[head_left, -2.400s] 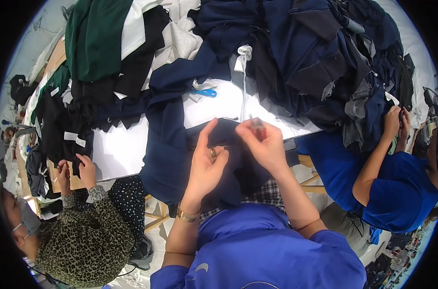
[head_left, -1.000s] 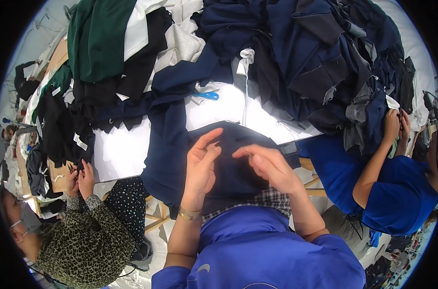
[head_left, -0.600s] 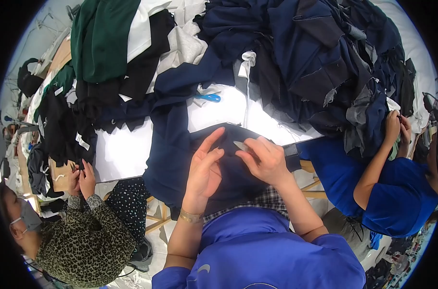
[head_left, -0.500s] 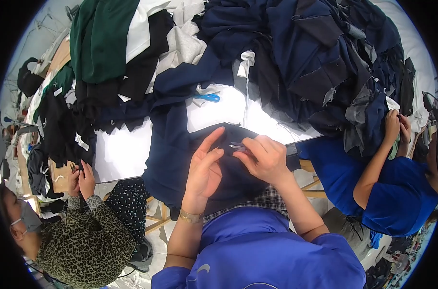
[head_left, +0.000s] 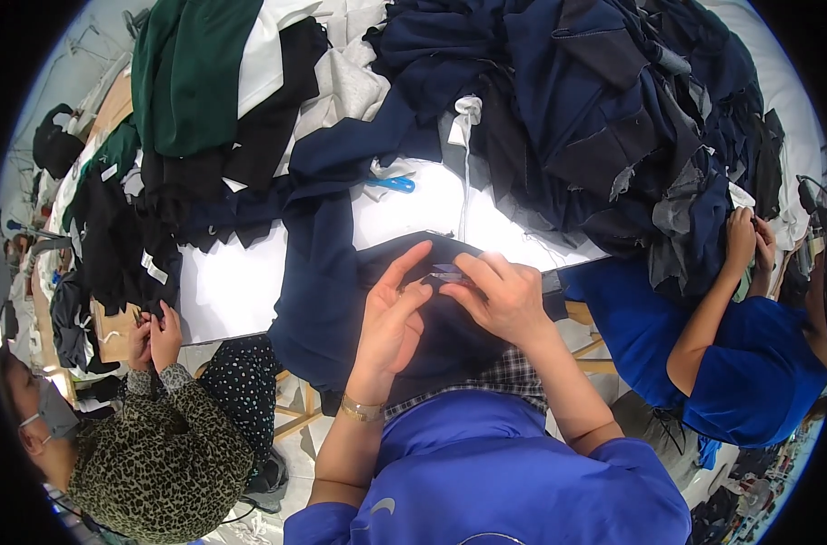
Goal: Trimming excess threads and small fabric pieces from blue garment components using a pair of snips.
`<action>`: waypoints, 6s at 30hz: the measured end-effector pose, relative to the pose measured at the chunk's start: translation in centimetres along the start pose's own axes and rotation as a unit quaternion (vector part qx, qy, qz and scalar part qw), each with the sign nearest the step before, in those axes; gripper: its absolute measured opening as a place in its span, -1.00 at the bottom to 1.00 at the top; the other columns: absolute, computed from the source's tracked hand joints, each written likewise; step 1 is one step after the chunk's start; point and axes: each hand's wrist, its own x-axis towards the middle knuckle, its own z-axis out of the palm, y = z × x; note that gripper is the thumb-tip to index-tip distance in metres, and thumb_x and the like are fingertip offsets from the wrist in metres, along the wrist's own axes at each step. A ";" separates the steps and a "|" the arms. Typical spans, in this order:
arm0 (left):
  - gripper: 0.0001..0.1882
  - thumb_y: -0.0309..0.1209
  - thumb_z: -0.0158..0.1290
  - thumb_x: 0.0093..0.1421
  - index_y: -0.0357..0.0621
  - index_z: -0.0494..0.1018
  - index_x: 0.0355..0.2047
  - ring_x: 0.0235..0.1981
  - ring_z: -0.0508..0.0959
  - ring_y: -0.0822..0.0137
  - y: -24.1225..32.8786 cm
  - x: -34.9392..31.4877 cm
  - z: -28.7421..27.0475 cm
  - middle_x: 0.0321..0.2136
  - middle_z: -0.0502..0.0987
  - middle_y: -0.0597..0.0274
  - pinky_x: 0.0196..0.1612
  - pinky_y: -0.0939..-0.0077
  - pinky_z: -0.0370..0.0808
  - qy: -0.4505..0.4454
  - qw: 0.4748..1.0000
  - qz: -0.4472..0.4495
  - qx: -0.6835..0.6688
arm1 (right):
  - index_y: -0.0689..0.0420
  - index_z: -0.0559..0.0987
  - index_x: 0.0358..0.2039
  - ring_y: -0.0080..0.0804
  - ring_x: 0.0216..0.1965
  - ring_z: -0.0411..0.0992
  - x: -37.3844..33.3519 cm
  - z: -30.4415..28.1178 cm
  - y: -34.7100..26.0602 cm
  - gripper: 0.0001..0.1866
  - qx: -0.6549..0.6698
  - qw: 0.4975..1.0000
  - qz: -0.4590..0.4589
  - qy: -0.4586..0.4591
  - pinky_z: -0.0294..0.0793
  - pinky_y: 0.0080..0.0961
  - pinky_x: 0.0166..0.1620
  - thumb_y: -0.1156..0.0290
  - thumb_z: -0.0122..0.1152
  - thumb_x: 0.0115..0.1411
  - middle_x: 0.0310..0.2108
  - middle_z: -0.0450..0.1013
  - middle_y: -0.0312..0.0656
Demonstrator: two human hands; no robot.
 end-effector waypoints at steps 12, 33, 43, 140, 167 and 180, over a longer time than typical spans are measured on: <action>-0.48 -0.68 -0.08 0.12 -0.30 0.21 0.14 -0.23 0.47 0.54 0.0 0.0 0.1 -0.30 0.53 0.22 -0.08 0.70 0.36 0.014 1.000 -0.008 -0.017 | 0.15 0.53 -0.35 -0.43 -0.71 0.32 -0.4 0.2 0.2 -0.74 0.064 0.997 0.043 0.028 0.27 -0.58 -0.63 0.34 0.36 -0.04 -0.61 0.34 -0.27; -0.49 -0.70 -0.10 0.13 -0.30 0.21 0.14 -0.18 0.48 0.46 -0.1 -0.2 0.1 -0.22 0.51 0.11 -0.07 0.66 0.38 0.024 0.999 0.028 0.029 | 0.23 0.48 -0.35 -0.41 -0.71 0.36 -0.6 1.1 0.0 -0.69 0.061 0.998 0.032 0.015 0.31 -0.56 -0.66 0.28 0.33 0.01 -0.61 0.37 -0.24; -0.48 -0.70 -0.09 0.13 -0.31 0.19 0.15 -0.16 0.49 0.43 -0.1 -0.1 0.2 -0.22 0.52 0.09 -0.06 0.65 0.39 0.026 0.999 0.032 0.010 | 0.21 0.49 -0.35 -0.42 -0.73 0.33 -0.7 0.8 0.2 -0.70 0.048 0.998 0.030 0.003 0.28 -0.56 -0.67 0.28 0.32 0.02 -0.64 0.35 -0.25; -0.83 -0.39 0.10 0.14 -0.28 0.47 -0.43 -0.69 0.35 0.43 0.6 0.7 0.1 -0.66 0.39 0.17 -0.59 0.57 0.27 0.025 0.796 0.119 0.593 | 0.23 0.50 -0.50 -0.77 -0.54 0.20 -0.6 0.1 2.4 -0.85 0.416 0.839 0.342 -0.080 0.20 -0.76 -0.44 0.43 0.24 0.10 -0.61 0.32 -0.45; -0.69 -0.44 0.08 0.12 -0.17 0.45 -0.09 0.12 0.35 0.10 2.2 2.2 1.7 -0.01 0.42 -0.01 0.12 0.34 0.27 0.047 0.773 0.267 0.573 | 0.14 0.56 -0.34 -0.83 -0.76 0.13 0.2 -3.2 2.6 -0.80 0.540 0.725 0.425 -0.041 -0.01 -0.81 -0.73 0.27 0.18 0.16 -0.66 0.33 -0.49; -0.75 -0.38 -0.10 0.28 -0.24 0.41 -0.11 0.04 0.36 0.16 0.7 4.2 2.7 -0.08 0.42 0.04 0.10 0.39 0.24 -0.147 0.808 0.177 0.542 | 0.18 0.51 -0.44 -0.85 -0.61 0.06 1.0 -4.4 1.4 -0.81 0.484 0.766 0.411 -0.102 -0.02 -0.78 -0.57 0.31 0.15 0.20 -0.64 0.23 -0.57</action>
